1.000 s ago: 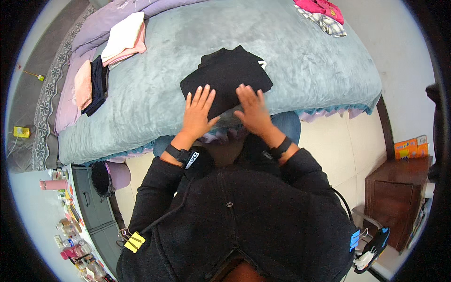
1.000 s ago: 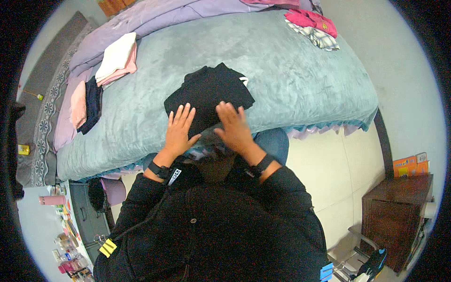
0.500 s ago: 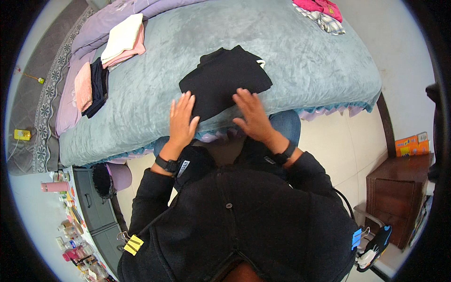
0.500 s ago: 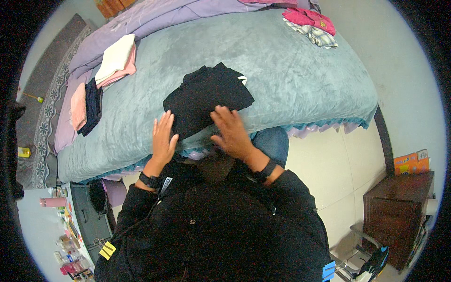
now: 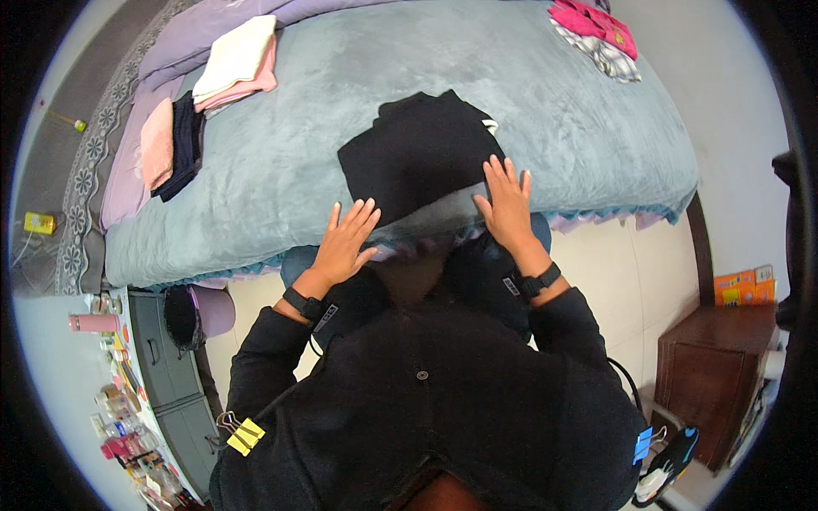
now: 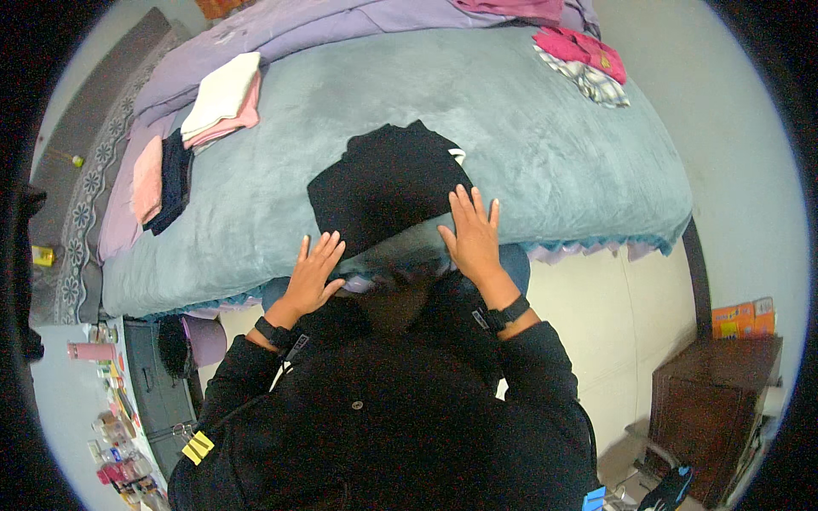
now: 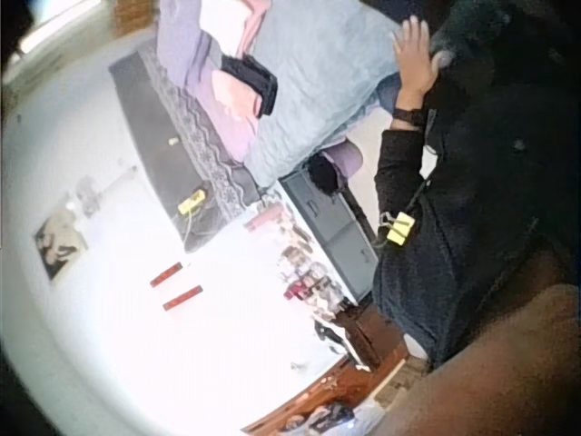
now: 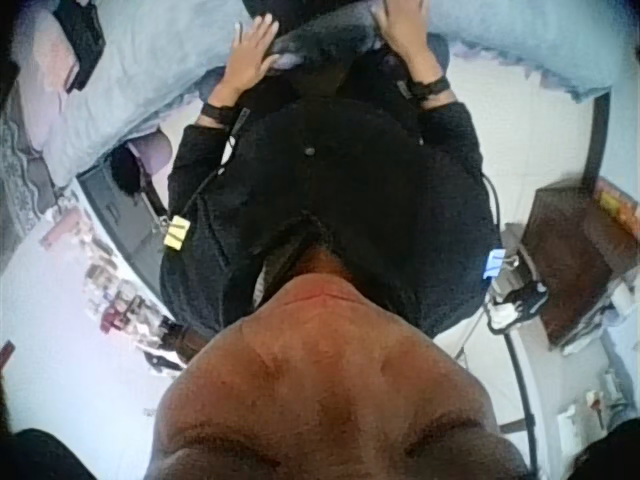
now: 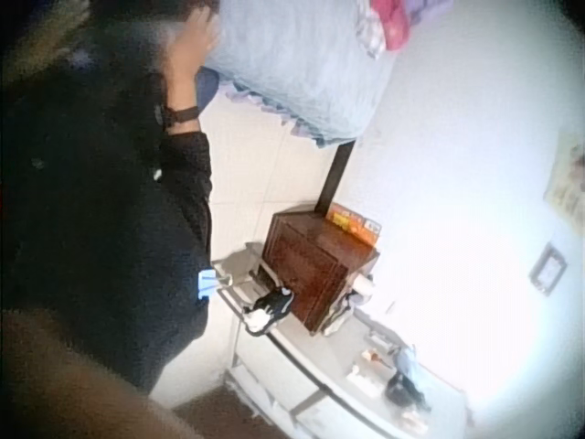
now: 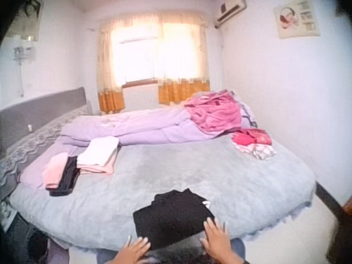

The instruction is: The person folds a black garment on a bed, then picks up a pink towel, spreads it out, and folds it into a compact rectangle. The folded items remain on the bed.

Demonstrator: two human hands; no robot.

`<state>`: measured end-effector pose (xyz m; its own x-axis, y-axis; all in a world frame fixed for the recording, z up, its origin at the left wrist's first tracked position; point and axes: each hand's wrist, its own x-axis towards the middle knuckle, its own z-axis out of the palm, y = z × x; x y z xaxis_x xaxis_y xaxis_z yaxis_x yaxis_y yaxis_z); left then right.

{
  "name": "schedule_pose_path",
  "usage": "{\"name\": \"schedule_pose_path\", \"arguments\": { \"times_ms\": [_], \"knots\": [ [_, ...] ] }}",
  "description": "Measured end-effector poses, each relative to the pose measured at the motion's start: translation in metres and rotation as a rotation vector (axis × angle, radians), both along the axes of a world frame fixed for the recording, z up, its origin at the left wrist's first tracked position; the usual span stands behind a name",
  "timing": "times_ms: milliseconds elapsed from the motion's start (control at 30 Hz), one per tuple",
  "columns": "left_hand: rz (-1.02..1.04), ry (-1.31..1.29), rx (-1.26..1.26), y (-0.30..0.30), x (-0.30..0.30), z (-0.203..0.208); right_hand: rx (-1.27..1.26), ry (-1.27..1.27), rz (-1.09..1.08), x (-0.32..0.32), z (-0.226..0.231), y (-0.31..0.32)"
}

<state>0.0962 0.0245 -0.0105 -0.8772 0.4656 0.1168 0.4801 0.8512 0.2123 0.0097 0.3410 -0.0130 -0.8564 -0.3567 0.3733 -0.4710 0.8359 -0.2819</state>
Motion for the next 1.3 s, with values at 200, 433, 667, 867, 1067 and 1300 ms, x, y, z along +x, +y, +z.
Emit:
{"name": "schedule_pose_path", "arguments": {
  "times_ms": [200,433,667,867,1067,1300],
  "knots": [
    [-0.024,0.244,0.166,0.007,-0.027,0.035,-0.285,0.017,0.354,-0.015,0.03,-0.047],
    [-0.159,0.189,0.136,0.009,-0.054,0.028,0.101,-0.18,-0.025,-0.063,0.018,-0.037],
    [-0.179,0.273,0.077,-0.012,-0.073,0.014,-0.374,-0.098,-0.135,-0.068,-0.014,0.027],
    [-0.212,0.226,0.275,-0.002,-0.117,0.061,-0.621,-0.048,-0.105,-0.062,-0.033,0.032],
    [0.328,-0.24,0.504,-0.021,-0.159,0.172,-0.526,-0.01,-0.08,-0.061,-0.038,0.031],
    [0.577,-0.495,1.054,-0.109,-0.158,0.245,-0.212,0.112,-0.119,-0.049,-0.035,0.022]
  ]
}}
